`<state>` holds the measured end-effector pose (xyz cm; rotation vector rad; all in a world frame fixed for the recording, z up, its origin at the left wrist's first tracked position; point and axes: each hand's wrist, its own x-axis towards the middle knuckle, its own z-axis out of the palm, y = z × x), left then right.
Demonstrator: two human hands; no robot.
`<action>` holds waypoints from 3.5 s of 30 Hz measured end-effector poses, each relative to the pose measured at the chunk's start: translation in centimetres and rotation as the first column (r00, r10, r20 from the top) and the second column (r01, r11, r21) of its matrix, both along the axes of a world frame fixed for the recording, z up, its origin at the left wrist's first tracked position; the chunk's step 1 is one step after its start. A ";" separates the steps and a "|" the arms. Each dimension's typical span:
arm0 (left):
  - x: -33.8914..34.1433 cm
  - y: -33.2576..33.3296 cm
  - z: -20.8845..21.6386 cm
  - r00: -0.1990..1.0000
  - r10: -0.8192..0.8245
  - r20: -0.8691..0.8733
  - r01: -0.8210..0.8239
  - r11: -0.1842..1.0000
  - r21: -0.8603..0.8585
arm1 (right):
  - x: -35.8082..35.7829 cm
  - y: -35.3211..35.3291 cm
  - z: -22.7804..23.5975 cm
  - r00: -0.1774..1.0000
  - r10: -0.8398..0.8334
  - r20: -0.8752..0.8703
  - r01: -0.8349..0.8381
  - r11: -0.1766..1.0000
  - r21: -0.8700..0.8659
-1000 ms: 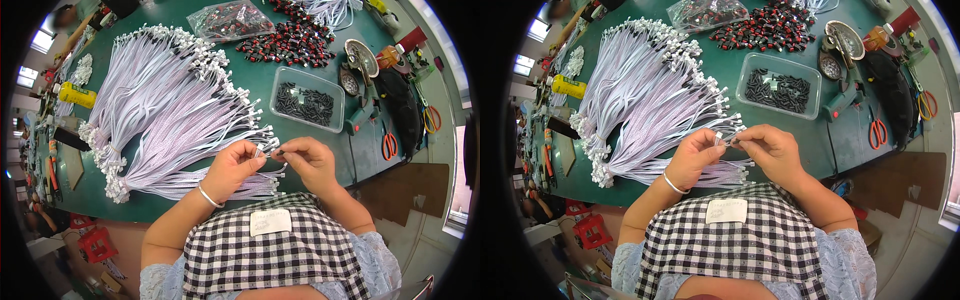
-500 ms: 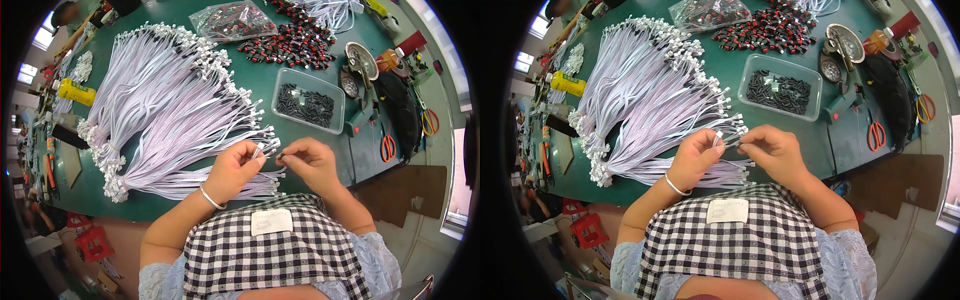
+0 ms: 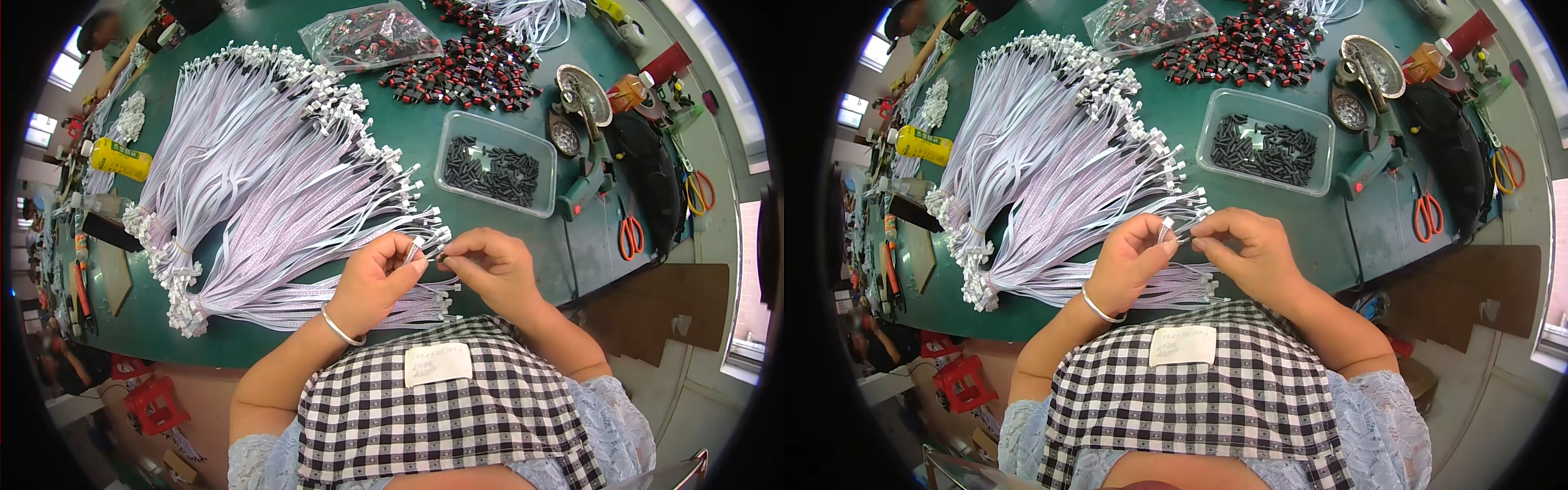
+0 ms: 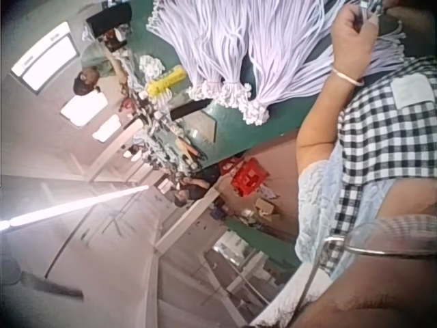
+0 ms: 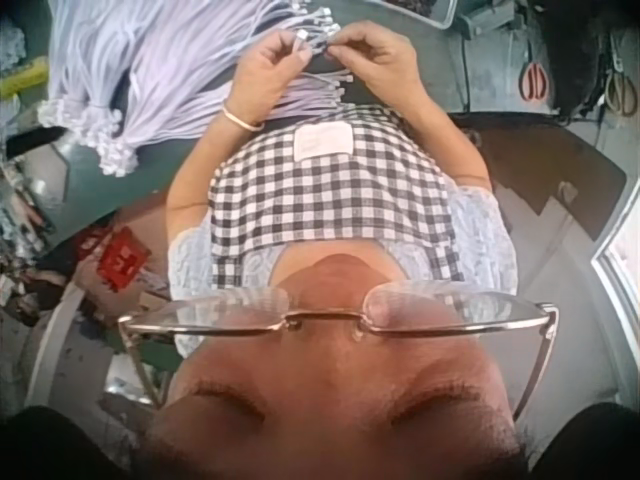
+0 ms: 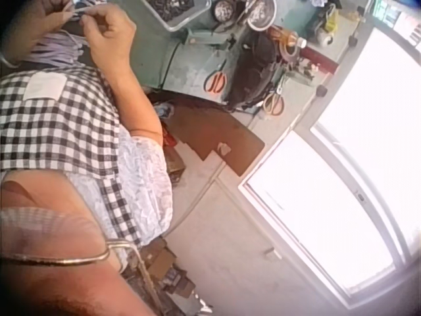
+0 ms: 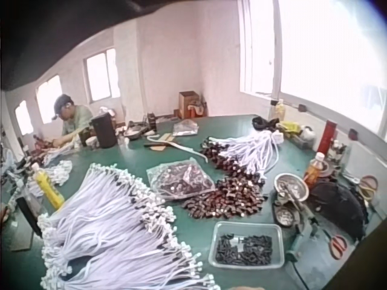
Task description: The person repeatedly picks up small black plastic connectors from a container and attaches them to the ends of white and purple patterned cables. The person handles the cables and connectors by hand, working at a green table in a workshop setting.
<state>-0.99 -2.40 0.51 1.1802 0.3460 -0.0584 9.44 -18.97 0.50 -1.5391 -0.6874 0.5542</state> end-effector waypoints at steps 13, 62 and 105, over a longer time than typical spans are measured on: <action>-0.1 0.0 -0.5 1.000 -0.009 0.005 0.009 1.000 0.014 | -0.2 0.2 -0.1 1.000 -0.012 0.004 0.012 1.000 -0.025; 2.2 1.7 -0.1 0.899 -0.262 0.352 -0.289 0.250 0.924 | 8.2 0.0 4.2 0.852 0.216 0.477 -0.034 0.932 -0.361; 0.4 1.7 0.8 0.980 -0.121 -0.161 0.110 0.991 -0.079 | 13.8 -1.5 0.3 0.597 0.374 0.710 0.092 0.847 -0.523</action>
